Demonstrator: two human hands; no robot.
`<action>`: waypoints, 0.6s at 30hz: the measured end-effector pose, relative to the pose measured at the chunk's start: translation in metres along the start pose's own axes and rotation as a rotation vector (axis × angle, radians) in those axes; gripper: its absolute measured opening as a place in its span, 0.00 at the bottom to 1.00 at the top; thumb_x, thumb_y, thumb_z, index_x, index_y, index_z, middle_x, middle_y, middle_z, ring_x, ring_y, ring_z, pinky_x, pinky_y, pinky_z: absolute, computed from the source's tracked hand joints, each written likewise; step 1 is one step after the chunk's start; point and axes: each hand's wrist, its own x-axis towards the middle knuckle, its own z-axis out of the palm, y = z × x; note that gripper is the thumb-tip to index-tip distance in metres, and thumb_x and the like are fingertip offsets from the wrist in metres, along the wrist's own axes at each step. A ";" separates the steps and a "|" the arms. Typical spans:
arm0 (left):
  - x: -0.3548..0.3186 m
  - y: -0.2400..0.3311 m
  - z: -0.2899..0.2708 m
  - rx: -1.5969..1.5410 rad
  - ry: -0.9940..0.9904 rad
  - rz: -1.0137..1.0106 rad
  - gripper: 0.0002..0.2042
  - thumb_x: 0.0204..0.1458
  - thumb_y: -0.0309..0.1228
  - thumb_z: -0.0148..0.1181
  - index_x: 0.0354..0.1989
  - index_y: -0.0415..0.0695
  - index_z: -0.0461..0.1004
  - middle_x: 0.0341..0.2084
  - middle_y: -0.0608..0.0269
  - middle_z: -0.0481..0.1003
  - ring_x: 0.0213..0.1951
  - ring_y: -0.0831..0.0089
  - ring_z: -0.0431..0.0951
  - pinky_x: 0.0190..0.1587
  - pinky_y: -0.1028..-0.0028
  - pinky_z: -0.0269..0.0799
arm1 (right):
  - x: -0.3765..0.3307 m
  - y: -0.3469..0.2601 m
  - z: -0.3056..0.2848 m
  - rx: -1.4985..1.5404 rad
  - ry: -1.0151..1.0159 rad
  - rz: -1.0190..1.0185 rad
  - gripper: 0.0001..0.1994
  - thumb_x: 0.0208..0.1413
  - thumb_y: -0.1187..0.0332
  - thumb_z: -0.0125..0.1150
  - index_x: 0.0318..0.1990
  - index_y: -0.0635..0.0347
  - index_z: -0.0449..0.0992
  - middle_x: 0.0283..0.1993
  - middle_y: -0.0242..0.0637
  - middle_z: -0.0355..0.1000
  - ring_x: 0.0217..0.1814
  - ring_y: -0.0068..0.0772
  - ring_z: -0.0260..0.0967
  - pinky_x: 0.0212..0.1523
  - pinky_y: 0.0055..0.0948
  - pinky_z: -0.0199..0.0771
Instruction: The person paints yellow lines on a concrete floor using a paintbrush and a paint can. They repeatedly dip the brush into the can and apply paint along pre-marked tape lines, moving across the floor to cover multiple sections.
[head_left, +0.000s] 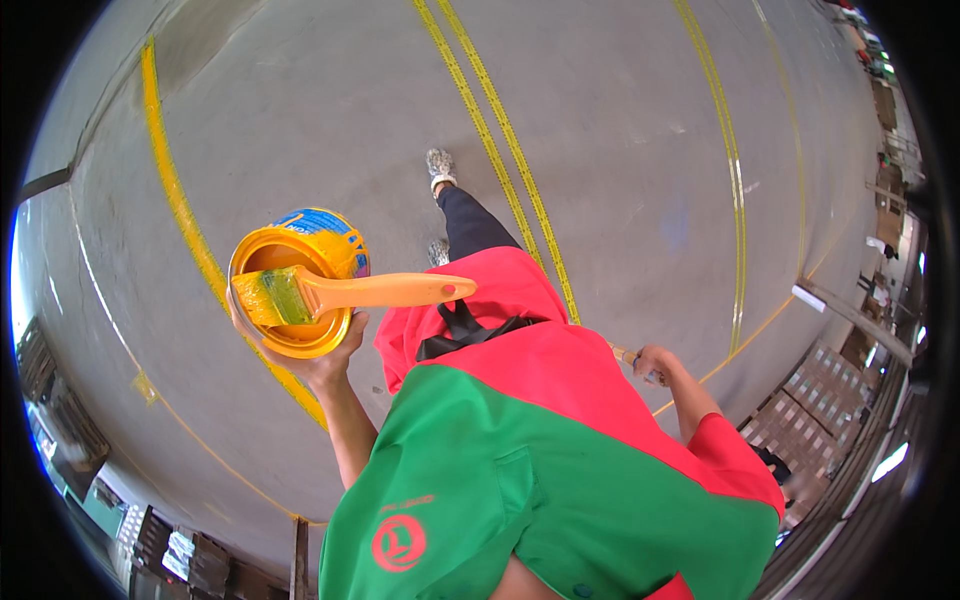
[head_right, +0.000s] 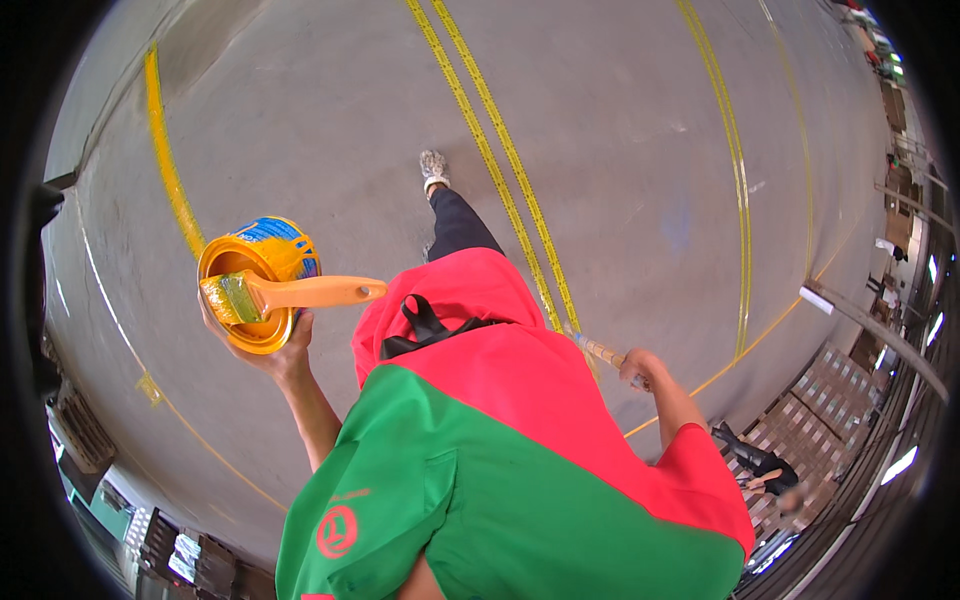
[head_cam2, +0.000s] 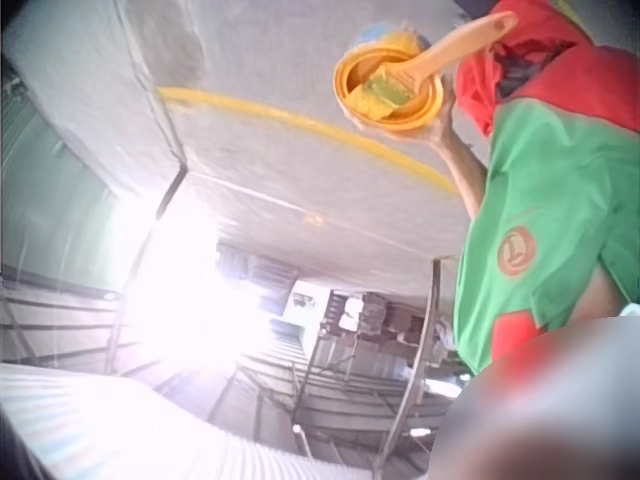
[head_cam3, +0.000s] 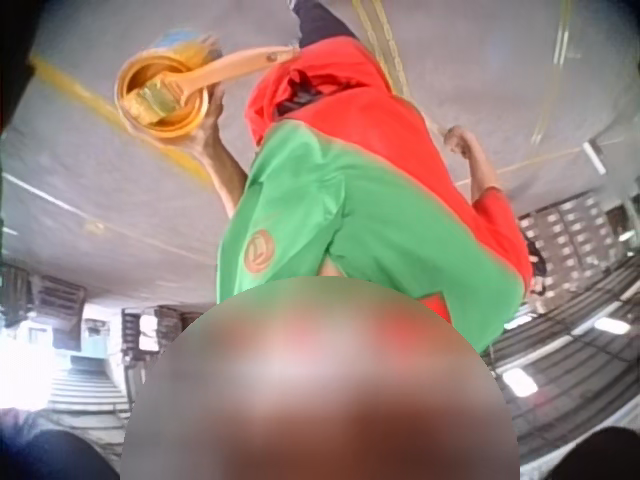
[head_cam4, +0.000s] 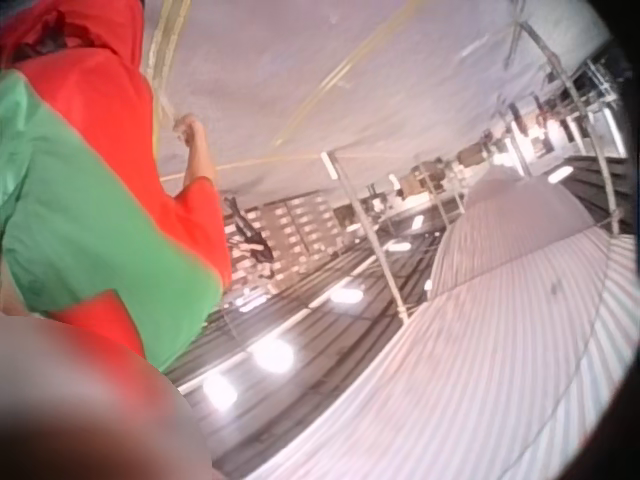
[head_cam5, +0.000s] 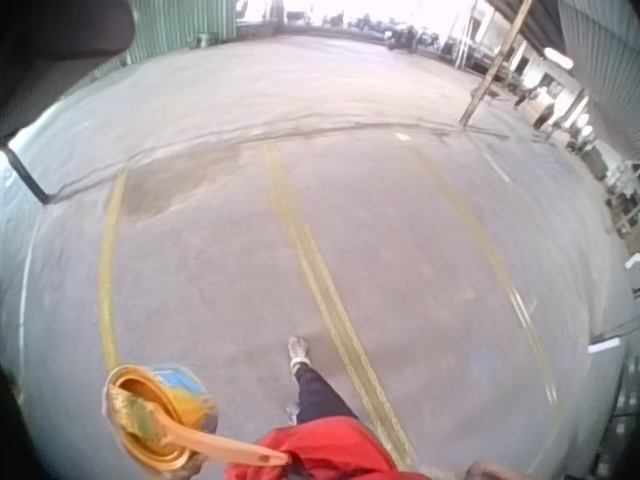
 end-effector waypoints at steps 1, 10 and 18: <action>0.004 0.003 0.001 0.012 0.002 -0.016 0.63 0.26 0.54 0.83 0.72 0.43 0.53 0.63 0.55 0.61 0.66 0.56 0.64 0.69 0.55 0.60 | 0.002 -0.002 -0.007 0.051 -0.041 -0.045 0.12 0.52 0.67 0.64 0.41 0.62 0.77 0.27 0.41 0.78 0.25 0.37 0.77 0.27 0.44 0.76; 0.012 0.032 0.009 0.000 0.071 -0.116 0.63 0.27 0.55 0.83 0.72 0.41 0.51 0.63 0.55 0.61 0.66 0.57 0.64 0.70 0.54 0.60 | -0.065 -0.212 -0.189 0.319 0.521 -0.831 0.27 0.51 0.75 0.56 0.62 0.56 0.70 0.27 0.47 0.77 0.20 0.38 0.76 0.22 0.40 0.76; 0.022 0.034 0.014 0.037 0.062 -0.076 0.64 0.26 0.56 0.83 0.72 0.40 0.51 0.63 0.53 0.60 0.66 0.56 0.64 0.69 0.54 0.60 | -0.165 -0.255 -0.232 0.524 0.633 -0.955 0.39 0.57 0.72 0.60 0.76 0.55 0.52 0.33 0.45 0.76 0.19 0.34 0.72 0.23 0.37 0.75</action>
